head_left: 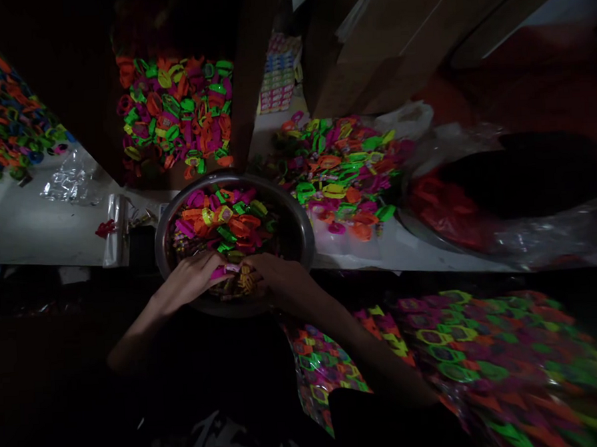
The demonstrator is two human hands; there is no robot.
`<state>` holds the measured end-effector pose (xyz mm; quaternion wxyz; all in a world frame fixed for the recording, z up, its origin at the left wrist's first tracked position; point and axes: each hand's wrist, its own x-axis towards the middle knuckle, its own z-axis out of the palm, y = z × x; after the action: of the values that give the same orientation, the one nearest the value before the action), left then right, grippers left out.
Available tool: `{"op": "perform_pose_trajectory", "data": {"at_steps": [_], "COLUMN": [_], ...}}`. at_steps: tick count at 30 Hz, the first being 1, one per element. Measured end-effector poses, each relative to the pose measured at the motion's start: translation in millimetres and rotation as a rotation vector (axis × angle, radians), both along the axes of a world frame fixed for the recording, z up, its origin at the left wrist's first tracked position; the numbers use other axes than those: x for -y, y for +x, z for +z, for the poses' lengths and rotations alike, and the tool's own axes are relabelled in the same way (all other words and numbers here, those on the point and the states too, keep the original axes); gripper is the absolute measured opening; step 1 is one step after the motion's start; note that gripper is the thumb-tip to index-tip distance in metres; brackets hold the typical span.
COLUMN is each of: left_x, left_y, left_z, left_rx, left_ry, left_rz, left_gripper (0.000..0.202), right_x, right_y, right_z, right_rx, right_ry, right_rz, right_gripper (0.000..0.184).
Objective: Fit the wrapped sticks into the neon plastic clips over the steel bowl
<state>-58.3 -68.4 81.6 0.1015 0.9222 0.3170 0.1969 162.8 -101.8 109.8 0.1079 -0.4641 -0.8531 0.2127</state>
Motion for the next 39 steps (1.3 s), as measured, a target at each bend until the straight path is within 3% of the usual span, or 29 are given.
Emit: {"op": "perform_pose_trajectory", "data": {"at_steps": [9, 17, 23, 26, 30, 33, 36, 39], "left_x": [-0.1, 1.2, -1.5, 0.1, 4.7, 1.2, -14.4, -35.2], "left_y": [0.8, 2.6, 1.8, 3.0, 6.3, 1.5, -11.9, -25.6], "left_z": [0.4, 2.3, 1.2, -0.4, -2.6, -7.1, -17.4, -34.2], "left_rx": [0.019, -0.024, -0.076, -0.092, -0.120, -0.077, 0.038, 0.046], "left_ry": [-0.065, 0.042, 0.047, -0.046, -0.318, -0.501, -0.546, -0.360], "left_rz": [-0.060, -0.078, -0.151, -0.164, -0.152, -0.132, -0.033, 0.127], "left_gripper": [0.023, 0.021, 0.025, 0.022, 0.009, 0.029, 0.033, 0.025], "right_x": [-3.4, -6.0, -7.5, -9.7, -10.1, -7.5, -9.9, -25.0], "right_y": [3.4, 3.7, 5.4, 6.4, 4.9, 9.4, 29.6, 63.5], "right_z": [-1.9, 4.0, -1.7, -6.6, -12.8, -16.7, -21.3, -28.8], "right_rx": [-0.094, -0.048, -0.050, -0.079, -0.097, -0.135, -0.278, -0.446], "right_ry": [0.030, -0.006, -0.089, -0.142, -0.213, -0.275, -0.342, -0.271], "right_rz": [0.114, 0.184, 0.206, 0.221, 0.225, 0.244, 0.134, -0.098], "right_gripper": [0.034, 0.031, 0.024, 0.025, 0.017, 0.013, 0.007, 0.006]}}
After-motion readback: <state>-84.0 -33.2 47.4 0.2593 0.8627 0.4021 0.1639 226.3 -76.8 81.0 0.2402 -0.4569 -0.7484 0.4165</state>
